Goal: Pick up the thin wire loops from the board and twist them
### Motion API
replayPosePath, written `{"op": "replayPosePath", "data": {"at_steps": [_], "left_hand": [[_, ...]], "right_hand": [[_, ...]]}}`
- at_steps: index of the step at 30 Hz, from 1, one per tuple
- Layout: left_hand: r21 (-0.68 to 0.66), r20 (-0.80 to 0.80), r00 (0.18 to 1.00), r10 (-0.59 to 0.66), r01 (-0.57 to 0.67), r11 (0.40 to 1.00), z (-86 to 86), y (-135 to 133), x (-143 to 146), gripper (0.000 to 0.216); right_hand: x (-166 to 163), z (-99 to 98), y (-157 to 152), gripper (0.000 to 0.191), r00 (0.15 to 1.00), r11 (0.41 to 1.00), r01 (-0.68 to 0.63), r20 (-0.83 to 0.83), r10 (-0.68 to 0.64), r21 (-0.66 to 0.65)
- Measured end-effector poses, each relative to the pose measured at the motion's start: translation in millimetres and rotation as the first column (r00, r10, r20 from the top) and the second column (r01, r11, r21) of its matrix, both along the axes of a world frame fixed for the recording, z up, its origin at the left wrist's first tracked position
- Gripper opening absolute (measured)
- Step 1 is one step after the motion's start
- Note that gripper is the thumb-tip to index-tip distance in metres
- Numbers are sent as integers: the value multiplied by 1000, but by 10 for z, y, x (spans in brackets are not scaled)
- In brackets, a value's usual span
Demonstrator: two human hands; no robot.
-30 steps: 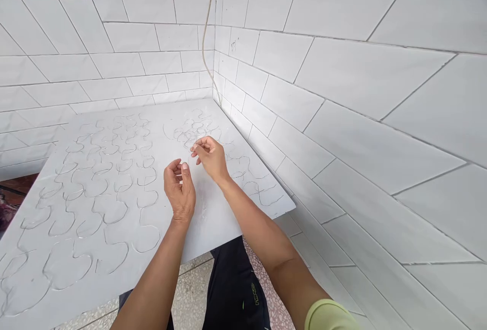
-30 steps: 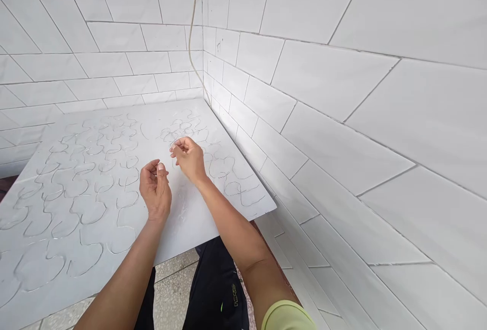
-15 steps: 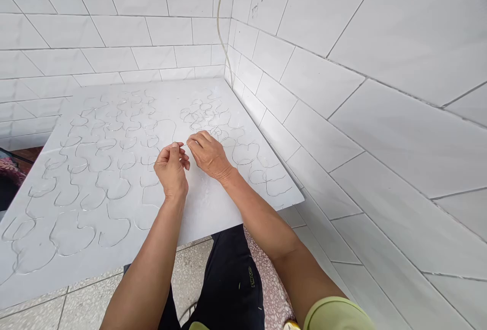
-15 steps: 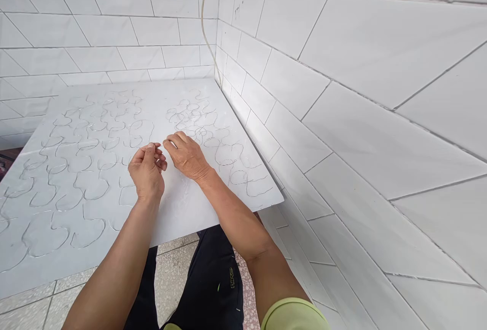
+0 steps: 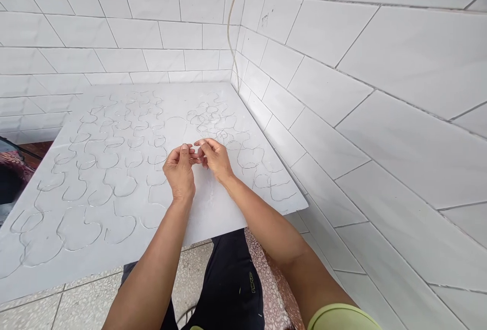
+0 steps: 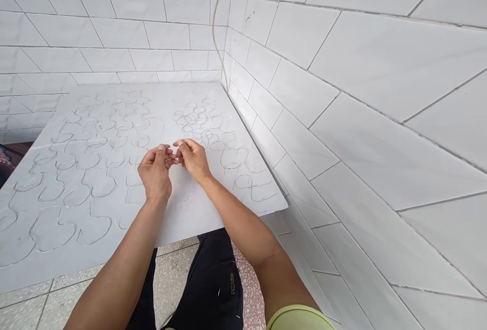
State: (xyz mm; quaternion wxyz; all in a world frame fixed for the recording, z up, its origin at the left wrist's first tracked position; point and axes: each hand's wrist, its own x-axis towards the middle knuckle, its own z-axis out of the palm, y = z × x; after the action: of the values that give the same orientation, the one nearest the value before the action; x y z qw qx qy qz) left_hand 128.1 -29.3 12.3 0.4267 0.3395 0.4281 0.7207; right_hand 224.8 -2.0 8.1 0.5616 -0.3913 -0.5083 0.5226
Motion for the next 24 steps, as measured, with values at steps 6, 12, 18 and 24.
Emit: {"op": "replayPosePath", "data": {"at_steps": [6,12,18,24], "left_hand": [[-89,-75,997,-4,-3,996,-29,-11,-18,28],[-50,-324,946,6,-24,998,-23,-93,14,28],[-38,-368,930,-9,-5,999,-34,-107,23,28],[-60,-210,977,-24,11,998,-85,-51,-13,32]], "right_hand": [[94,-12,75,22,1000,996,9,10,-8,-91],[120,-51,101,20,994,981,-5,-107,-16,-194],[76,-70,104,17,977,966,42,-193,-93,-255],[75,-44,94,18,989,986,-9,-149,-16,-167]]}}
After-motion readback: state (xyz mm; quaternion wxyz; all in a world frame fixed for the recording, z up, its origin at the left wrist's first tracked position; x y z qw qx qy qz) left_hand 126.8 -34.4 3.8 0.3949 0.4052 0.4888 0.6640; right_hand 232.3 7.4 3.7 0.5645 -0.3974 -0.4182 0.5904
